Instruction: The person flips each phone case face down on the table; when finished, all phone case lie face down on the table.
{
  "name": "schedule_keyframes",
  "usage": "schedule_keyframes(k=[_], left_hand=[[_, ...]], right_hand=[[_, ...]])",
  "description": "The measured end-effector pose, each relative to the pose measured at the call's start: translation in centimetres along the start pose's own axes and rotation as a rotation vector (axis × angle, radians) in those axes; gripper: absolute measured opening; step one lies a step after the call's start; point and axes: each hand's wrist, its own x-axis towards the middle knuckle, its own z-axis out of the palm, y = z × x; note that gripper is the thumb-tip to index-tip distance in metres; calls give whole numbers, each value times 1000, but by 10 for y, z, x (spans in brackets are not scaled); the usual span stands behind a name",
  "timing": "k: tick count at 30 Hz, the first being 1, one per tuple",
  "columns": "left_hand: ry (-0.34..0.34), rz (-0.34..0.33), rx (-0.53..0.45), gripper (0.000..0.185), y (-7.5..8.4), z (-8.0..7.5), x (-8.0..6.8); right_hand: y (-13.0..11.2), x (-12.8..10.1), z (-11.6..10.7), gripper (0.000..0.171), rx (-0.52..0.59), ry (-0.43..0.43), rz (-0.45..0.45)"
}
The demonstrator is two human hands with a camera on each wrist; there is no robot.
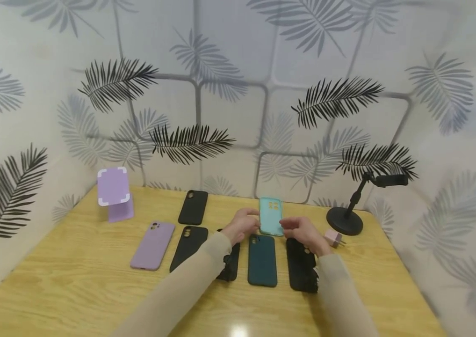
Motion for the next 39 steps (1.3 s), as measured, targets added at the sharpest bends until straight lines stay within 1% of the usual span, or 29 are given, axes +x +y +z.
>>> schedule_keyframes(k=[2, 6, 10, 12, 15, 16, 19, 24, 28, 32, 36, 39], left_hand=[[23, -7, -36, 52, 0, 1, 0], [37, -23, -114, 53, 1, 3, 1], [20, -37, -182, 50, 3, 6, 4], [12, -46, -199, 47, 3, 8, 5], [2, -49, -218, 46, 4, 10, 5], [0, -49, -221, 45, 4, 10, 5], [-10, -43, -235, 45, 3, 12, 6], [-40, -24, -255, 43, 3, 15, 7], [-68, -1, -220, 40, 2, 17, 6], [-88, 14, -155, 38, 0, 19, 6], [-116, 31, -94, 38, 1, 21, 8], [-133, 30, -23, 39, 2, 21, 8]], right_hand=[[-1, 1, 0, 45, -10, -2, -1], [-3, 3, 1, 44, 8, -11, 12], [-6, 4, 3, 42, 13, -3, 28], [-7, 5, 5, 41, 6, 0, 27], [-9, 7, 8, 43, 41, -9, 33], [-9, 8, 9, 44, 51, -17, 29], [-9, 12, 10, 52, 121, -18, 66], [-12, 15, 10, 66, 177, -2, 88], [-17, 17, 12, 69, 188, 11, 77], [-20, 17, 13, 64, 190, 30, 57], [-20, 17, 12, 58, 199, 74, 49], [-19, 15, 9, 53, 208, 109, 50]])
